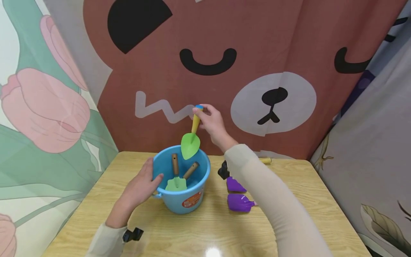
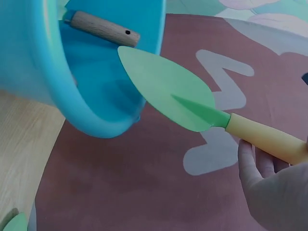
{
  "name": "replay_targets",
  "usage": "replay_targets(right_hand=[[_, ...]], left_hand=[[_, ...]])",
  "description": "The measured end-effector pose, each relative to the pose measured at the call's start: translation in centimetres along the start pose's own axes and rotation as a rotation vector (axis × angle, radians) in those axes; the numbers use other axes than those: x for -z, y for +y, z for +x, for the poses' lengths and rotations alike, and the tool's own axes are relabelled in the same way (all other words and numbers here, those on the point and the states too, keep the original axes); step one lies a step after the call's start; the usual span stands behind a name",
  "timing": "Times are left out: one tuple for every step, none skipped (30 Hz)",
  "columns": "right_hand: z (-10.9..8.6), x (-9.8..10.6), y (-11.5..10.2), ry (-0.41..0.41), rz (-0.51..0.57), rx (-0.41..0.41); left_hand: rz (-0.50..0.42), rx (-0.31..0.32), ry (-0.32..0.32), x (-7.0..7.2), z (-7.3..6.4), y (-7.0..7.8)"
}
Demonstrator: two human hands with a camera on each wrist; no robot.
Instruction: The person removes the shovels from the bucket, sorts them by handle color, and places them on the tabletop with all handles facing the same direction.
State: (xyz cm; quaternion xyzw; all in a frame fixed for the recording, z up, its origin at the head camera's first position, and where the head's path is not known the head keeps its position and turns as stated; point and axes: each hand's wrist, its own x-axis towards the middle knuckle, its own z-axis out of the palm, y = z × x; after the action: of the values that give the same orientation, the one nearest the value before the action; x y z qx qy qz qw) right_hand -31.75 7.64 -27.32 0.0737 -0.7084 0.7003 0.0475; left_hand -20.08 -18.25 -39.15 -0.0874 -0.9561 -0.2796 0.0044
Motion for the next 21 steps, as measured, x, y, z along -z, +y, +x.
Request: replay_targets(right_hand=[[0.0, 0.1, -0.1, 0.001, 0.015, 0.006], [0.0, 0.3, -0.1, 0.001, 0.029, 0.013], [0.0, 0.5, -0.2, 0.005, 0.043, 0.017], [0.1, 0.7, -0.2, 0.007, 0.057, 0.021], [0.1, 0.8, -0.3, 0.011, 0.068, 0.022], [0.2, 1.0, -0.4, 0.018, 0.078, 0.021], [0.2, 1.2, -0.5, 0.025, 0.087, 0.021], [0.2, 1.4, -0.6, 0.031, 0.096, 0.020], [0.2, 1.5, -0.7, 0.039, 0.104, 0.018], [0.2, 1.7, -0.7, 0.047, 0.110, 0.016], [0.2, 1.8, -0.7, 0.055, 0.115, 0.013], [0.2, 2.0, -0.7, 0.063, 0.118, 0.010], [0.2, 2.1, -0.7, 0.069, 0.125, 0.006], [0.1, 2.3, -0.7, 0.073, 0.128, 0.002], [0.1, 2.5, -0.7, 0.078, 0.129, -0.002], [0.1, 2.6, -0.7, 0.081, 0.130, -0.005], [0.1, 2.8, -0.7, 0.085, 0.132, -0.008], [0.1, 2.9, -0.7, 0.089, 0.133, -0.010], [0.1, 3.1, -0.7, 0.091, 0.136, -0.012], [0.2, 3.3, -0.7, 0.095, 0.136, -0.013], [0.2, 3.4, -0.7, 0.099, 0.139, -0.014]], left_hand=[[-0.001, -0.001, 0.001, 0.0, 0.0, 0.0], [-0.003, -0.002, 0.003, 0.0, 0.0, 0.0], [-0.002, -0.002, 0.003, 0.0, 0.1, -0.1], [-0.002, -0.002, 0.003, 0.1, 0.1, -0.1], [-0.002, -0.003, 0.004, 0.0, 0.1, -0.1], [-0.001, -0.004, 0.005, 0.0, 0.2, -0.1], [0.000, -0.005, 0.006, 0.1, 0.2, -0.1], [0.000, -0.006, 0.007, 0.0, 0.2, -0.1], [-0.001, -0.007, 0.007, 0.0, 0.2, -0.1], [-0.002, -0.007, 0.007, 0.0, 0.2, -0.1], [-0.002, -0.007, 0.007, 0.0, 0.2, -0.1], [-0.001, -0.007, 0.006, 0.0, 0.2, -0.1], [0.000, -0.007, 0.006, 0.0, 0.2, -0.1], [-0.001, -0.007, 0.005, 0.0, 0.2, -0.1], [-0.002, -0.007, 0.005, -0.1, 0.1, -0.1], [-0.002, -0.008, 0.005, 0.0, 0.1, -0.1], [-0.001, -0.009, 0.005, 0.0, 0.1, 0.0], [-0.001, -0.009, 0.005, 0.0, 0.1, 0.0], [-0.002, -0.009, 0.005, 0.0, 0.1, 0.0], [-0.003, -0.009, 0.005, 0.0, 0.1, 0.0], [0.000, -0.010, 0.005, 0.0, 0.1, 0.1]])
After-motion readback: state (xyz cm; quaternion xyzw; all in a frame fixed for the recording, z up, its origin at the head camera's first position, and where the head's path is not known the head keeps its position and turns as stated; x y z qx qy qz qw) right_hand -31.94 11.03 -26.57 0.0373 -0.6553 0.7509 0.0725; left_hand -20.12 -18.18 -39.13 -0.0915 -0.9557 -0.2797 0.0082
